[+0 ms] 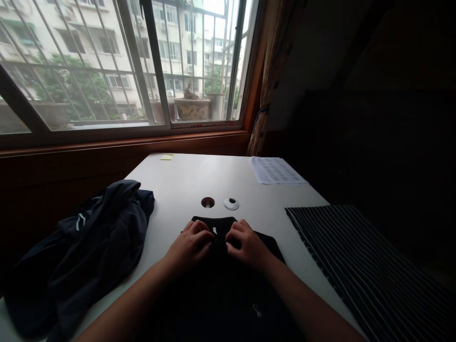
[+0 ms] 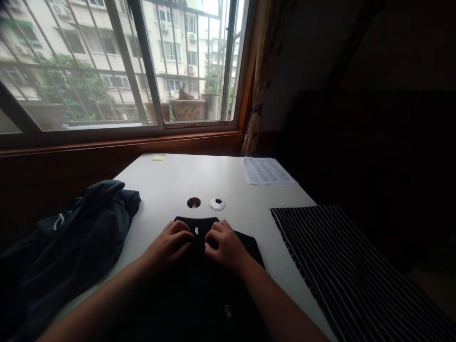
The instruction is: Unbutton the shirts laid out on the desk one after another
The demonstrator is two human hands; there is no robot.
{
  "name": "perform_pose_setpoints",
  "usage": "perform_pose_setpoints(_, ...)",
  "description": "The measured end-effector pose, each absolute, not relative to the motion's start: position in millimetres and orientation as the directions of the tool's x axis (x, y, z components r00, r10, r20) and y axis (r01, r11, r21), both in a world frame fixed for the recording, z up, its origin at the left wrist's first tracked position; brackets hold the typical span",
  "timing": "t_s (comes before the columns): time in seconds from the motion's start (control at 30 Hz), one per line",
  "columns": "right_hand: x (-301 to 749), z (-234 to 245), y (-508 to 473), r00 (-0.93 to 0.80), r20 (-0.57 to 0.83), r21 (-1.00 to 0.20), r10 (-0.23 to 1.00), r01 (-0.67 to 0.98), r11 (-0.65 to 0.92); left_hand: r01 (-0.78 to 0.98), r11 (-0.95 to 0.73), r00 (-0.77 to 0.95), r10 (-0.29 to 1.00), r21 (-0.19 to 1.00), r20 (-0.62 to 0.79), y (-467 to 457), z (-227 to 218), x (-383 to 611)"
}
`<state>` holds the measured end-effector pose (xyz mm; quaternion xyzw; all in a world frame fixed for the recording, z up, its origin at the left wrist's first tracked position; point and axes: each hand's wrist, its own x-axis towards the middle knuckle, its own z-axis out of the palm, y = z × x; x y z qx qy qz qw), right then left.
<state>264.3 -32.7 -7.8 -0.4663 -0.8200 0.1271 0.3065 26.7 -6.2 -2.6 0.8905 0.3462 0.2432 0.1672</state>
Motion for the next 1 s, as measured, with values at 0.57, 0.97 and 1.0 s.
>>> perform_pose_setpoints(0.57, 265.4, -2.5, -34.6, -0.231, 0.420, -0.768, 0.878, 0.424, 0.479, 0.370, -0.743, 0.701, 0.617, 0.558, 0.357, -10.7, 0.4, 29.9)
perform_pose_setpoints(0.97, 266.7, -3.7, -37.1, -0.284, 0.396, -0.783, 0.873, 0.392, 0.483, 0.395, -0.673, 0.694, 0.665, 0.625, 0.278, -7.4, -7.6, 27.5)
perform_pose_setpoints(1.0, 266.5, -3.3, -37.4, -0.281, 0.399, -0.782, 0.873, 0.394, 0.484, 0.393, -0.669, 0.691, 0.667, 0.631, 0.278, -7.0, -7.0, 27.6)
